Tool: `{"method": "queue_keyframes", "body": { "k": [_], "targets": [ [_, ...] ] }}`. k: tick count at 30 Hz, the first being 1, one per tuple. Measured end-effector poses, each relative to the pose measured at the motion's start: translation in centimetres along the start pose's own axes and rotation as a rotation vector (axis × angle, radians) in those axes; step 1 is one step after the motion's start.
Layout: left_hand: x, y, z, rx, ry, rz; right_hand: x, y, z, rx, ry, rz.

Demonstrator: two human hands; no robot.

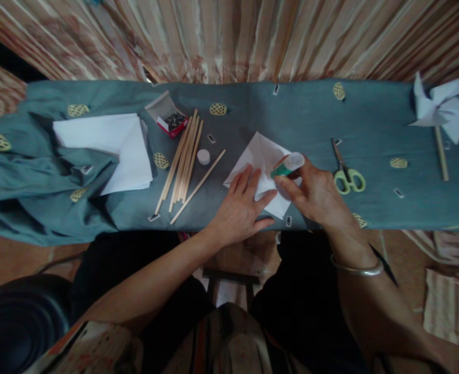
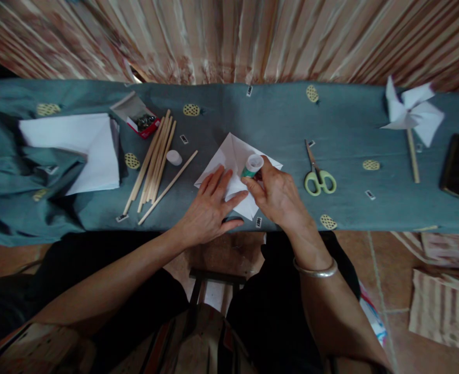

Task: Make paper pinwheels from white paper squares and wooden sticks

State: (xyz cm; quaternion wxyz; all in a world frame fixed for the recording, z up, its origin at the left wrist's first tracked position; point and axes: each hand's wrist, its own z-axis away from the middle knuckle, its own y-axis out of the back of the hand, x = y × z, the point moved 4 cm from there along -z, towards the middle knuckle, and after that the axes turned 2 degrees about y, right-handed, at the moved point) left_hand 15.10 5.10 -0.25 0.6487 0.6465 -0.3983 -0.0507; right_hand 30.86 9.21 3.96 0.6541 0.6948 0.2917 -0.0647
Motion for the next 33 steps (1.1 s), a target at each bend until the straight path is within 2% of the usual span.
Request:
{"method": "queue_keyframes", "body": {
  "k": [25,33],
  "targets": [
    [0.07,0.11,-0.05,-0.014,-0.001,-0.021,0.11,-0.74,-0.40,0.093,0.005,-0.010],
    [0.05,0.09,-0.07,-0.013,-0.003,-0.006,-0.14,-0.74,-0.69,0.064,-0.039,-0.040]
  ]
}}
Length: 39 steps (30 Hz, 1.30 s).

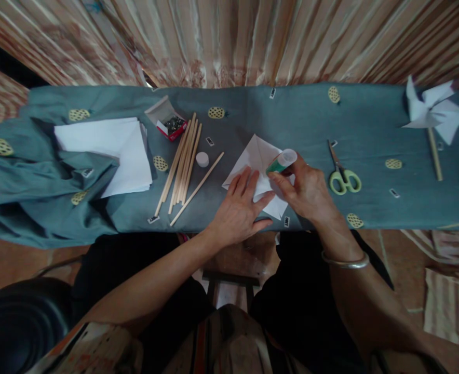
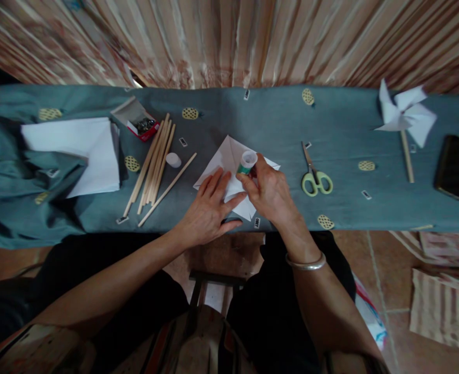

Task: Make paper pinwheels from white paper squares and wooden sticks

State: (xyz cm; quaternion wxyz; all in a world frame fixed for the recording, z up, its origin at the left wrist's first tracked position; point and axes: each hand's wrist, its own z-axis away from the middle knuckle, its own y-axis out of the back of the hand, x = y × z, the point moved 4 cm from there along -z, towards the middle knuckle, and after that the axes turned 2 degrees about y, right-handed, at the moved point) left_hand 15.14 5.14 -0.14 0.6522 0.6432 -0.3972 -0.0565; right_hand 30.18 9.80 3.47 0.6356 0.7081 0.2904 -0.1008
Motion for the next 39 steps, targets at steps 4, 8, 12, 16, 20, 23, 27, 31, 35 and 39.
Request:
{"method": "queue_keyframes", "body": {
  "k": [4,8,12,16,20,23,27,31,35,39],
  "targets": [
    [0.0,0.0,0.0,0.005,-0.001,0.005,-0.1,0.0,-0.1,0.004,0.001,0.002],
    [0.0,0.0,-0.1,-0.003,0.007,0.008,-0.4,-0.1,-0.2,-0.025,0.003,-0.019],
    [0.0,0.0,-0.1,-0.003,0.005,0.002,-0.8,0.1,-0.3,-0.057,0.004,-0.045],
    [0.0,0.0,0.0,-0.003,0.006,0.002,0.0,0.5,0.0,-0.087,-0.008,-0.091],
    [0.0,0.1,0.0,-0.005,0.007,0.003,2.7,1.4,0.5,-0.034,-0.137,-0.309],
    [0.0,0.1,0.0,-0.005,0.003,0.005,4.6,2.6,0.8,0.110,-0.258,-0.585],
    [-0.3,0.1,0.2,-0.001,-0.009,0.029,5.4,3.3,0.9,0.150,-0.306,-0.809],
    [-0.4,1.1,0.6,0.040,-0.038,0.052,5.6,3.1,0.8,0.124,-0.307,-0.908],
    [-1.3,4.0,1.0,0.131,-0.077,0.073,5.3,2.4,0.8,0.086,-0.355,-1.042],
    [-5.1,7.2,0.9,0.302,0.119,-0.032,4.6,1.3,1.0,0.130,-0.492,-1.246]
  ]
}}
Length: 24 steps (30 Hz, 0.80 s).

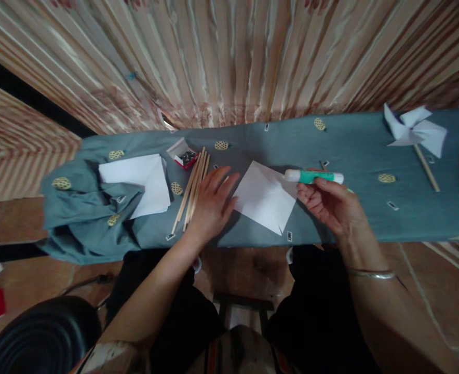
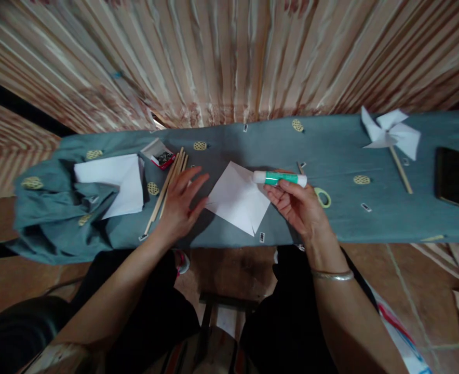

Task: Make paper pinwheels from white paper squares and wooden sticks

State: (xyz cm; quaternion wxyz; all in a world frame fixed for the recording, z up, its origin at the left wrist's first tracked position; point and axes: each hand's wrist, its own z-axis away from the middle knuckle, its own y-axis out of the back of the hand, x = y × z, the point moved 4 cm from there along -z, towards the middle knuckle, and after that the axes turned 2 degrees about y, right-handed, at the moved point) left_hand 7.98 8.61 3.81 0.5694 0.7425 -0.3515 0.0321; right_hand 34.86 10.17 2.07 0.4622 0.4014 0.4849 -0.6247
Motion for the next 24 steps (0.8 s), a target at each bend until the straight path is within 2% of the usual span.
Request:
{"method": "queue_keyframes", "body": {
  "k": [2,4,8,11,14,17,20,24],
  "targets": [
    [-2.3,0.5,-0.6,0.036,0.115,-0.092,0.4,-0.5,0.1,0.010,-0.030,-0.053],
    [-4.0,0.5,-0.9,0.005,0.156,-0.120,0.7,-0.9,0.2,-0.013,-0.051,-0.052],
    [-5.2,0.4,-1.2,-0.053,0.174,-0.061,1.2,-1.7,0.2,-0.111,-0.081,-0.007],
    [-4.6,0.9,-1.3,0.030,0.270,0.158,1.5,-2.0,0.4,-0.100,-0.108,-0.049],
    [-3.2,0.3,-1.1,0.099,0.460,0.671,1.8,-2.5,0.7,-0.076,-0.127,-0.116],
    [-1.2,-1.3,-0.9,0.052,0.591,1.068,1.8,-3.0,1.0,-0.123,-0.135,-0.131],
    [0.2,-2.2,-0.9,0.004,0.614,1.198,1.7,-3.5,1.3,-0.166,-0.145,-0.120],
    [0.5,-2.4,-1.0,-0.005,0.618,1.255,1.8,-3.8,1.4,-0.187,-0.147,-0.112]
  ]
}}
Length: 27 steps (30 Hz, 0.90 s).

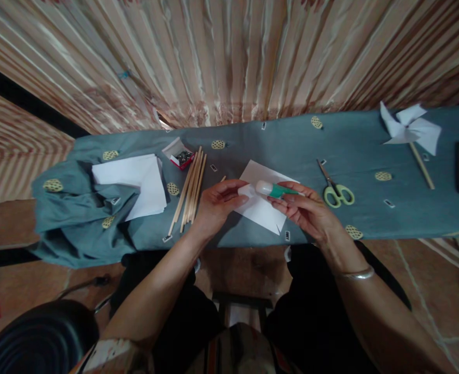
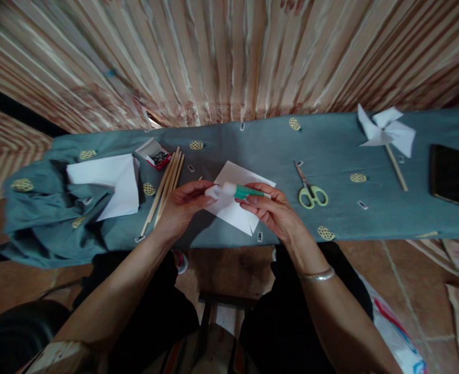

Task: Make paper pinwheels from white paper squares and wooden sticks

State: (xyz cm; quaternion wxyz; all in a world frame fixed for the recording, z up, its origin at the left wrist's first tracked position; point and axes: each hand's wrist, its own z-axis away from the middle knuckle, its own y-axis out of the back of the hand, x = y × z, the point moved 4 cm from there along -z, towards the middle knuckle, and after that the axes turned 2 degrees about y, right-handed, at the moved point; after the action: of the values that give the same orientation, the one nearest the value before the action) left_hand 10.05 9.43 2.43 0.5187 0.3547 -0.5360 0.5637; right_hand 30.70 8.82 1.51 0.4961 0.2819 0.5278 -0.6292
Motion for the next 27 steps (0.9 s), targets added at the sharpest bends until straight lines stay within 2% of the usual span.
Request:
{"method": "queue_keyframes", "body": {
  "k": [11,19,27],
  "targets": [
    [0.1,0.1,0.1,0.011,-0.004,0.028,0.5,-0.5,0.1,-0.029,-0.057,-0.003],
    [-0.1,0.5,0.1,-0.029,-0.062,-0.109,-0.4,-0.7,0.3,0.033,-0.084,0.142],
    [-0.2,0.4,0.4,-0.070,-0.077,-0.187,-0.2,-1.0,0.5,-0.011,-0.121,0.146]
  ]
}}
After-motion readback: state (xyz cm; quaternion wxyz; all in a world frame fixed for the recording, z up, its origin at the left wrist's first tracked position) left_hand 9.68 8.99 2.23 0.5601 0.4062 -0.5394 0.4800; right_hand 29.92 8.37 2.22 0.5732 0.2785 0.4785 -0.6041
